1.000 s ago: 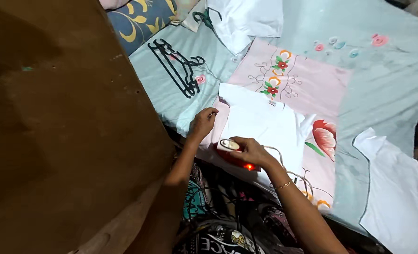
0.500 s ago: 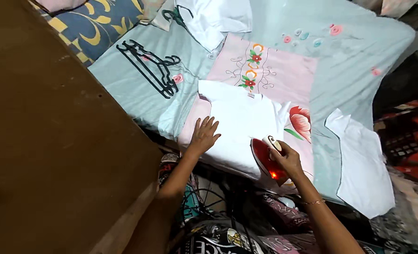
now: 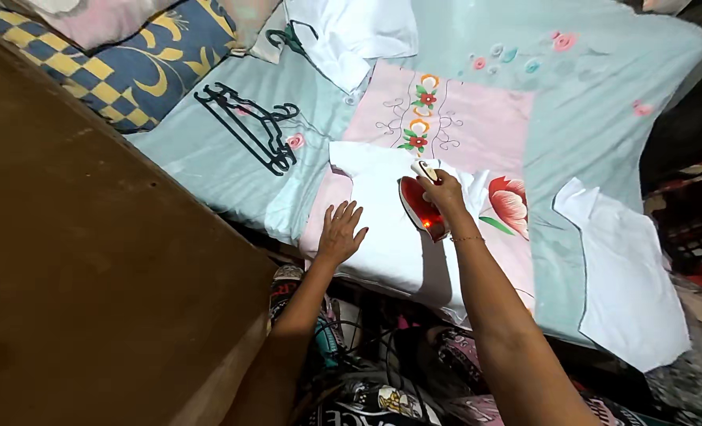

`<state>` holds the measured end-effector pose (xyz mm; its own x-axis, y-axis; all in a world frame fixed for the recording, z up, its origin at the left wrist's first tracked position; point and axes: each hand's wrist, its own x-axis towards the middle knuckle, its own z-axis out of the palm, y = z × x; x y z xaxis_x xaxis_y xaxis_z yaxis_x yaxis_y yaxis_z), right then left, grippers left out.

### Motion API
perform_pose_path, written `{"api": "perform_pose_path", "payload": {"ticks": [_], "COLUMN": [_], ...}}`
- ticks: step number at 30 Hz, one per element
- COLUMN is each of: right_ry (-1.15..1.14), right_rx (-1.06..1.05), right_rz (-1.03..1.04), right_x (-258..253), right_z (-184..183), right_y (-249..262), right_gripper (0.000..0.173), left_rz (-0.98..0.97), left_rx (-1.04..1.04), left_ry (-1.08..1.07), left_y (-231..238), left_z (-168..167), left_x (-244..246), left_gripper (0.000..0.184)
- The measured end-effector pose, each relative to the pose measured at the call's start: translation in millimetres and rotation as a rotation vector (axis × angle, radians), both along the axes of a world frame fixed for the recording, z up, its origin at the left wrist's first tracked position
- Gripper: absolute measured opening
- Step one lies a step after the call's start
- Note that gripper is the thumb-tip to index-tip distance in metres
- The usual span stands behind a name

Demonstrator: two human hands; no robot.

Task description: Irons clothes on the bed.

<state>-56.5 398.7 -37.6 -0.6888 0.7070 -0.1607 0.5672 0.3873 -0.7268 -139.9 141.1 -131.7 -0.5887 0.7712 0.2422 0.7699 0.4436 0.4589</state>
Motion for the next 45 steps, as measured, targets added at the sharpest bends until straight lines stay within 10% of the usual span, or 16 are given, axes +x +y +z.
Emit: {"api": "perform_pose_path", "payload": {"ticks": [6, 20, 32, 45], "right_ry": [-0.076, -0.066, -0.006, -0.013], "right_rx": [-0.042, 0.056, -0.05, 0.003], "right_rz": [0.452, -0.198, 0.214, 0.155], "right_x": [66, 39, 104, 15], "right_z": [12, -1, -1, -1], "right_y": [10, 43, 42, 9], "right_gripper": [0.043, 0.044, 0.038, 0.04], "left_rz": [-0.001, 0.431, 0.488, 0.522], "left_rx": [0.017, -0.147, -0.035, -0.071], "left_ry": [0.008, -0.557, -0.64, -0.672], "left_y": [0, 61, 56, 58], "left_z": [0, 71, 74, 71], "left_x": [1, -50, -56, -58], "left_gripper": [0.049, 0.053, 0.032, 0.034]}}
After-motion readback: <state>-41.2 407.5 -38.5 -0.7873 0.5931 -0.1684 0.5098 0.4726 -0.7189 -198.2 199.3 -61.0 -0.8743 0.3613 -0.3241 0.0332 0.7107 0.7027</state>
